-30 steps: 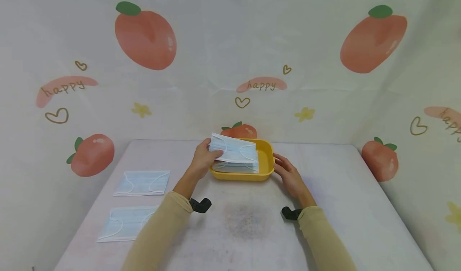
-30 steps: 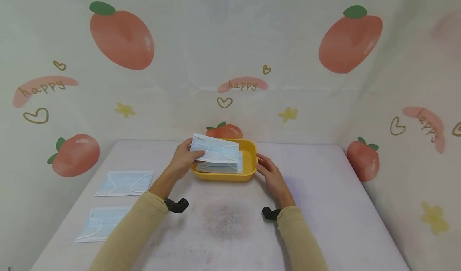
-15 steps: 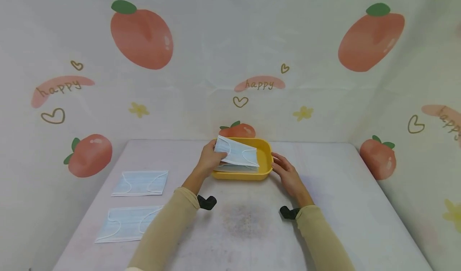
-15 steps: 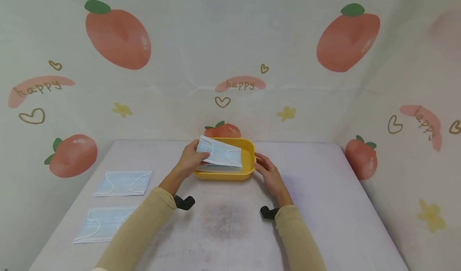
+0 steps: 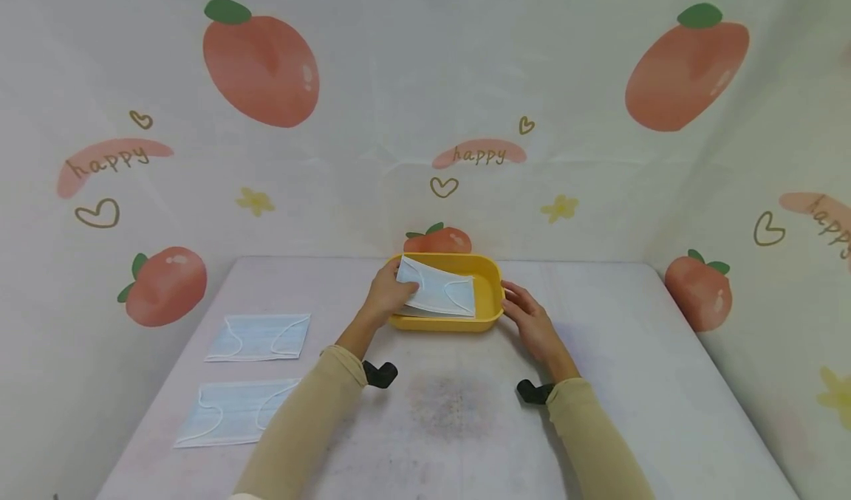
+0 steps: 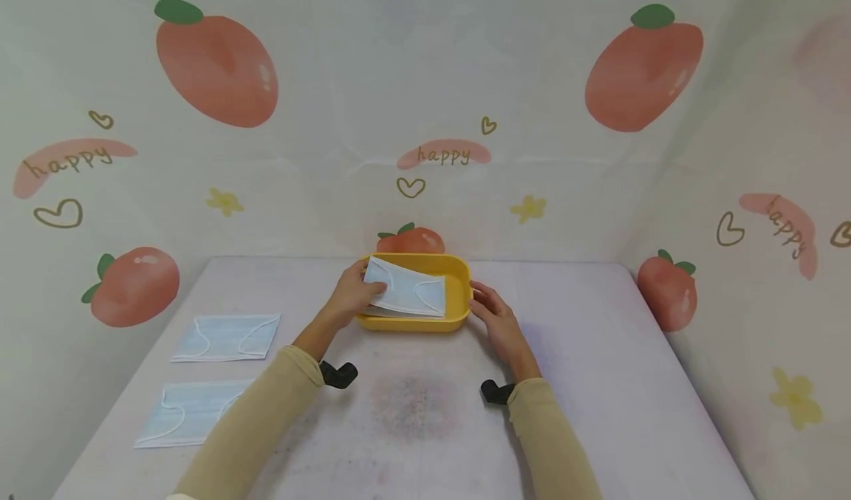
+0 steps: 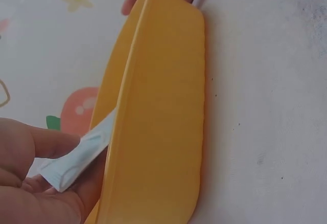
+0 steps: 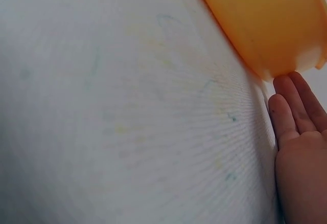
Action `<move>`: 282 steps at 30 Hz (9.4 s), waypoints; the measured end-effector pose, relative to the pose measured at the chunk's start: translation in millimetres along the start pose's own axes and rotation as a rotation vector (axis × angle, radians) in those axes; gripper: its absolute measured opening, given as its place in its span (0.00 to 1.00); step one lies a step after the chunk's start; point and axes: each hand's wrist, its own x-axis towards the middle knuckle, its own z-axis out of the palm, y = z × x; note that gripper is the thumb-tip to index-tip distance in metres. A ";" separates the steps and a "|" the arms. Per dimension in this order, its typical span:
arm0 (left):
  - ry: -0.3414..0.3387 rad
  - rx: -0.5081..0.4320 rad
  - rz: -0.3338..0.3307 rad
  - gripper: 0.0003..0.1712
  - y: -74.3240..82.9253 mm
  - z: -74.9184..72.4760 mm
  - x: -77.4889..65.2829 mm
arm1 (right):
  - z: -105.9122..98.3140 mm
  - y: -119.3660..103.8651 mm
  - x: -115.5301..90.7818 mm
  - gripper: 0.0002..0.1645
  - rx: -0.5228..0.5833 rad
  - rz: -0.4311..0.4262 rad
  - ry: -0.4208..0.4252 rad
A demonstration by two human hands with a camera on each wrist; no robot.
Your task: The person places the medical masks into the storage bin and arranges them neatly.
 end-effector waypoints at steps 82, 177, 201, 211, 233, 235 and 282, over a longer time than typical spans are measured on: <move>0.242 0.631 0.108 0.50 -79.8 -115.5 -49.8 | -1.2 -1.9 3.2 0.35 -0.004 -0.036 -0.021; 0.260 0.187 -0.386 0.51 -154.0 -230.6 -95.7 | 1.8 -1.7 -3.0 0.35 -0.005 0.021 -0.011; 0.119 -0.086 -0.145 0.41 -120.8 -233.1 -100.9 | -0.2 -1.4 -1.2 0.35 -0.043 0.041 -0.002; 0.113 -0.182 -0.044 0.43 -87.7 -229.8 -103.0 | 0.1 -1.5 -0.3 0.35 -0.061 0.056 -0.007; 0.024 -0.316 0.085 0.42 -28.6 -176.3 -86.4 | -7.0 -2.7 3.3 0.36 0.022 0.032 -0.051; 0.011 -0.322 0.085 0.42 -24.4 -169.6 -83.1 | -7.3 -2.4 3.7 0.36 0.032 0.033 -0.062; -0.022 -0.504 -0.079 0.40 4.1 -13.4 -13.9 | -1.6 -2.1 0.4 0.33 0.038 0.024 -0.034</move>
